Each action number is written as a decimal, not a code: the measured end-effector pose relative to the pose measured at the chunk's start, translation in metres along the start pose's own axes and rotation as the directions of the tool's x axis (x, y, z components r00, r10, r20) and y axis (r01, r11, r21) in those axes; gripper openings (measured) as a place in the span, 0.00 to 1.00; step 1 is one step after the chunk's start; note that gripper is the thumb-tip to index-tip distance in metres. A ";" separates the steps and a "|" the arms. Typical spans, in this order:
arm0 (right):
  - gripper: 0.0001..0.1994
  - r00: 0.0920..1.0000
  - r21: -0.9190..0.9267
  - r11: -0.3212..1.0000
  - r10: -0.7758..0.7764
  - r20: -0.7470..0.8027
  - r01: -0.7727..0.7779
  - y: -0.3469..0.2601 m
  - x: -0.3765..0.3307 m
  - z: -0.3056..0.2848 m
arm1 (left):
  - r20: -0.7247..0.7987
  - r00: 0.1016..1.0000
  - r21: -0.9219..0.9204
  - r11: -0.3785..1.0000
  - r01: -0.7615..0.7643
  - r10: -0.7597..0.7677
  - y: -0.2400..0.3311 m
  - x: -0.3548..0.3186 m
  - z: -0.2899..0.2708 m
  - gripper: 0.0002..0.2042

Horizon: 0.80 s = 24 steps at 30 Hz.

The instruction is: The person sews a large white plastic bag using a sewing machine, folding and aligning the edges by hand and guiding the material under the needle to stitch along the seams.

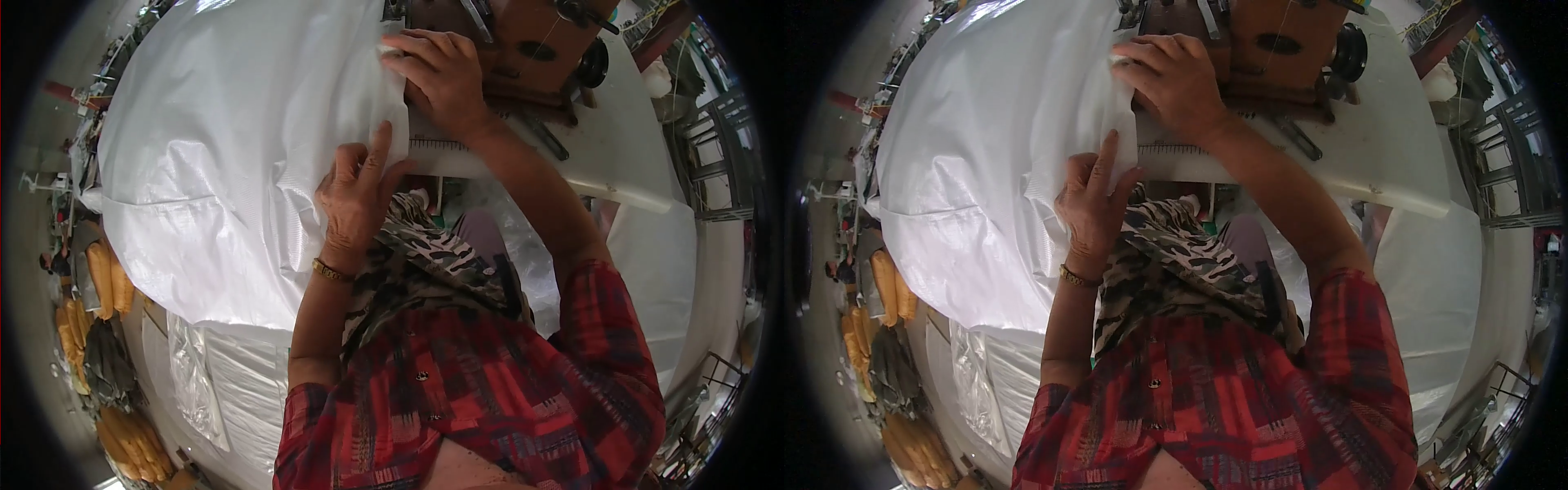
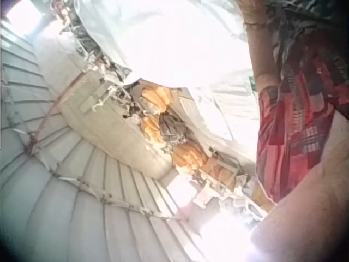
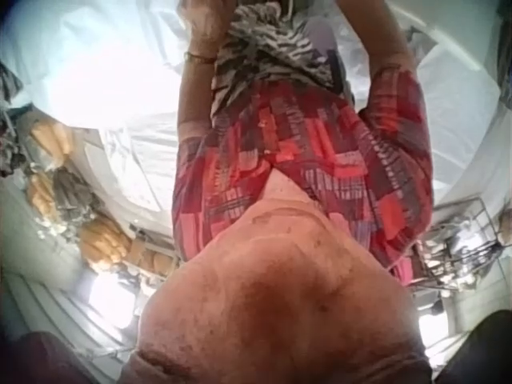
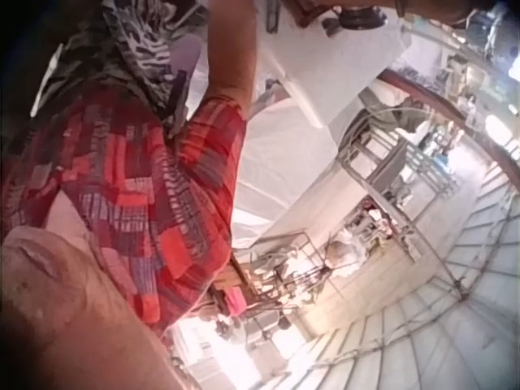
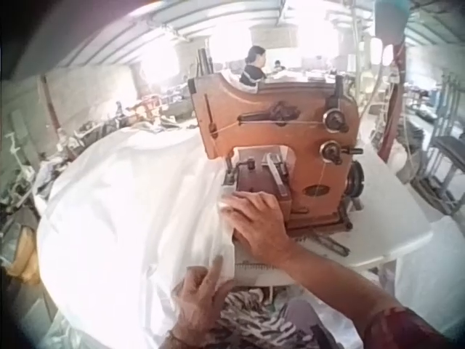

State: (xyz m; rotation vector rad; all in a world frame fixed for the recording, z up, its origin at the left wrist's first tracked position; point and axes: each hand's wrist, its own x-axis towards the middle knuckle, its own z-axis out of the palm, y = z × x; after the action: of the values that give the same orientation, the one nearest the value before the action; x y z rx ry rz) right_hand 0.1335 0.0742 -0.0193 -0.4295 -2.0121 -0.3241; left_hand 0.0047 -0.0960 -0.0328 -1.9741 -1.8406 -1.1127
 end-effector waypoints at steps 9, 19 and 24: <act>0.15 1.000 -0.006 1.000 -0.012 0.005 0.012 0.001 -0.001 -0.003 | 0.085 0.990 0.084 0.989 -0.123 0.116 -0.019 0.015 0.004 0.26; 0.14 1.000 -0.117 0.993 -0.023 -0.012 0.022 0.000 0.002 0.005 | 0.049 0.952 0.033 0.952 -0.303 0.301 -0.039 0.032 0.008 0.23; 0.17 0.999 -0.079 0.997 0.017 0.027 -0.015 -0.004 0.004 -0.002 | 0.081 0.948 0.002 0.951 -0.308 0.307 -0.041 0.040 0.008 0.23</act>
State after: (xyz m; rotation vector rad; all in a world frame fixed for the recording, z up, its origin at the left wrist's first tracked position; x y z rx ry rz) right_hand 0.1315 0.0707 -0.0152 -0.5018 -2.0263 -0.3906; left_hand -0.0337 -0.0532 -0.0257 -2.2293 -1.4986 -0.9351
